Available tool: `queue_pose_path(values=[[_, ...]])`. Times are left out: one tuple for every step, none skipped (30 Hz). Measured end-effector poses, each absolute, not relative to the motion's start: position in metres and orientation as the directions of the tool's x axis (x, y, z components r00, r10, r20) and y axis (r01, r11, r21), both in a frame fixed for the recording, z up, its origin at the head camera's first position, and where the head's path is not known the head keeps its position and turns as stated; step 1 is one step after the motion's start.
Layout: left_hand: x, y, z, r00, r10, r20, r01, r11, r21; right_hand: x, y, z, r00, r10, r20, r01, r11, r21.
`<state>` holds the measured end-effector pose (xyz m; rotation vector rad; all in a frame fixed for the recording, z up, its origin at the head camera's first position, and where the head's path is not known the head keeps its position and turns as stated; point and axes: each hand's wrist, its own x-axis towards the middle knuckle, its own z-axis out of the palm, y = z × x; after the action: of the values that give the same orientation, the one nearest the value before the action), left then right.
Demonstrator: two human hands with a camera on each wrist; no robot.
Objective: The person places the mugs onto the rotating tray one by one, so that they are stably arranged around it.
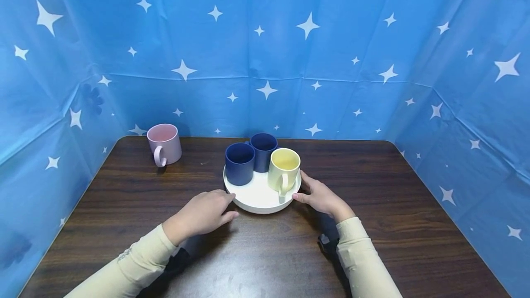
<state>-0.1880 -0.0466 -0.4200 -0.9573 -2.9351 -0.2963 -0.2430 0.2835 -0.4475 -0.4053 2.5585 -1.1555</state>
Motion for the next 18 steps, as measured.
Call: queue_pose_path(values=[[-0.188,-0.046,-0.419,-0.808,0.581,0.098,0.589,0.79,0.169,-0.243,0.283,-0.446,-0.914,-0.374,-0.16,-0.131,0.642,-0.756],[-0.188,-0.045,-0.418,-0.808,0.582,0.094,0.589,0.79,0.171,-0.243,0.282,-0.445,-0.913,-0.374,-0.164,-0.13,0.646,-0.752],[-0.187,-0.045,-0.418,-0.806,0.584,0.093,0.591,0.788,0.171,-0.244,0.282,-0.444,-0.912,-0.374,-0.168,-0.128,0.649,-0.75],[-0.187,-0.044,-0.417,-0.805,0.586,0.091,0.593,0.786,0.174,-0.244,0.281,-0.443,-0.912,-0.37,-0.175,-0.12,0.652,-0.748],[-0.186,-0.043,-0.417,-0.803,0.59,0.088,0.595,0.784,0.177,-0.245,0.28,-0.442,-0.913,-0.366,-0.18,-0.116,0.655,-0.747],[-0.185,-0.043,-0.416,-0.801,0.593,0.082,0.597,0.781,0.182,-0.245,0.279,-0.441,-0.914,-0.361,-0.184,-0.11,0.657,-0.746],[-0.184,-0.042,-0.415,-0.8,0.595,0.077,0.598,0.78,0.184,-0.245,0.278,-0.441,-0.917,-0.354,-0.185,-0.105,0.66,-0.744],[-0.183,-0.042,-0.415,-0.798,0.598,0.077,0.601,0.778,0.183,-0.245,0.278,-0.441,-0.919,-0.349,-0.186,-0.1,0.66,-0.744],[-0.182,-0.041,-0.415,-0.794,0.602,0.081,0.606,0.775,0.182,-0.245,0.277,-0.441,-0.92,-0.345,-0.183,-0.099,0.66,-0.744],[-0.182,-0.041,-0.416,-0.792,0.605,0.082,0.609,0.772,0.181,-0.245,0.276,-0.441,-0.921,-0.344,-0.181,-0.102,0.663,-0.742],[-0.182,-0.041,-0.416,-0.79,0.607,0.083,0.611,0.771,0.179,-0.244,0.275,-0.441,-0.923,-0.34,-0.18,-0.099,0.662,-0.743],[-0.181,-0.041,-0.416,-0.789,0.609,0.083,0.613,0.77,0.178,-0.244,0.274,-0.441,-0.924,-0.338,-0.178,-0.098,0.66,-0.745],[-0.181,-0.04,-0.417,-0.787,0.611,0.085,0.616,0.768,0.174,-0.244,0.273,-0.441,-0.925,-0.336,-0.176,-0.097,0.658,-0.746],[-0.181,-0.04,-0.417,-0.786,0.612,0.085,0.617,0.768,0.174,-0.244,0.272,-0.441,-0.925,-0.336,-0.175,-0.098,0.658,-0.747],[-0.18,-0.04,-0.417,-0.786,0.612,0.084,0.616,0.768,0.174,-0.243,0.271,-0.441,-0.926,-0.334,-0.173,-0.097,0.656,-0.748],[-0.18,-0.04,-0.418,-0.787,0.612,0.083,0.616,0.768,0.173,-0.243,0.27,-0.441,-0.928,-0.331,-0.172,-0.095,0.655,-0.749],[-0.18,-0.039,-0.417,-0.788,0.61,0.08,0.614,0.77,0.174,-0.244,0.268,-0.441,-0.931,-0.326,-0.167,-0.093,0.652,-0.753],[-0.179,-0.039,-0.417,-0.789,0.609,0.079,0.613,0.771,0.176,-0.244,0.267,-0.441,-0.933,-0.324,-0.159,-0.098,0.651,-0.753]])
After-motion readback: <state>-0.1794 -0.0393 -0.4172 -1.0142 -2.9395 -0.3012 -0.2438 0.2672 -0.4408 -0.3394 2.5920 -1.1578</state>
